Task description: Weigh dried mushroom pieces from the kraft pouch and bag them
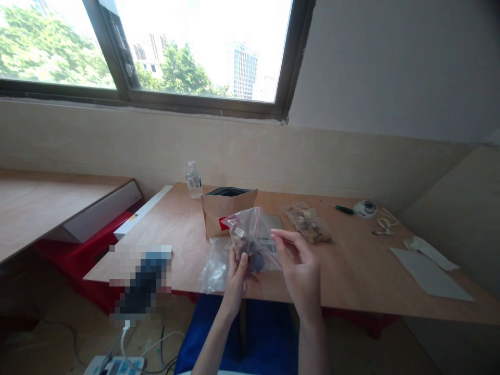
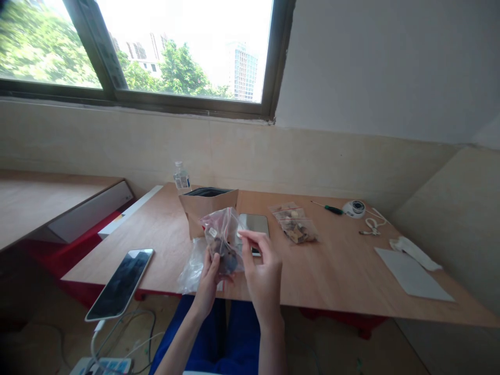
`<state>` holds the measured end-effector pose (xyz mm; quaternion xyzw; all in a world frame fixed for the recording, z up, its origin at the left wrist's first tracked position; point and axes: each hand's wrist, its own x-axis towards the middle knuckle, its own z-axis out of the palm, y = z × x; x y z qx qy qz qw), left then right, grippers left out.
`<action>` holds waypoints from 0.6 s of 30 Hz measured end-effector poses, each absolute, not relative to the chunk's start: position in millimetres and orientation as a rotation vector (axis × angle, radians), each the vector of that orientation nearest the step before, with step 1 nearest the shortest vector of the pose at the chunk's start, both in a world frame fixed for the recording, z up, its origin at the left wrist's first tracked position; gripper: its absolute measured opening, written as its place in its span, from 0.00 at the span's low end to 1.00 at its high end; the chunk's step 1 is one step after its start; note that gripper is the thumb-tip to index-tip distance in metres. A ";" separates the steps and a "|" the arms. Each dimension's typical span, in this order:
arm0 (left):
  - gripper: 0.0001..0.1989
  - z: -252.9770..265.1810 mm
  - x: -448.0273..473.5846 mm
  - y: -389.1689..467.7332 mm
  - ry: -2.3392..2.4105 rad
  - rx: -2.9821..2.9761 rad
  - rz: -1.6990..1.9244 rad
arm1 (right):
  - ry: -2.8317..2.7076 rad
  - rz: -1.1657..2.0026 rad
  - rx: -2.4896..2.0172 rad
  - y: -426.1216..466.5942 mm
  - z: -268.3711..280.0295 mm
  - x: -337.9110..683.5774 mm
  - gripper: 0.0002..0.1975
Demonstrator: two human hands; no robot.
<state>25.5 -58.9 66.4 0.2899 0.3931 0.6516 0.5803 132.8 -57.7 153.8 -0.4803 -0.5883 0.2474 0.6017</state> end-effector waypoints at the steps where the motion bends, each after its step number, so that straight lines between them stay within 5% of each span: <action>1: 0.34 65.2 21.9 -58.0 0.929 0.684 1.524 | -1.479 0.600 -1.111 -56.2 157.3 132.3 0.09; 10: 0.26 66.5 3.1 -53.7 1.064 0.717 1.554 | -2.054 0.897 -0.949 -8.9 154.2 118.6 0.21; 18: 0.22 65.6 -7.2 -50.4 1.082 0.659 1.613 | -1.911 1.106 -0.906 11.0 134.1 106.4 0.08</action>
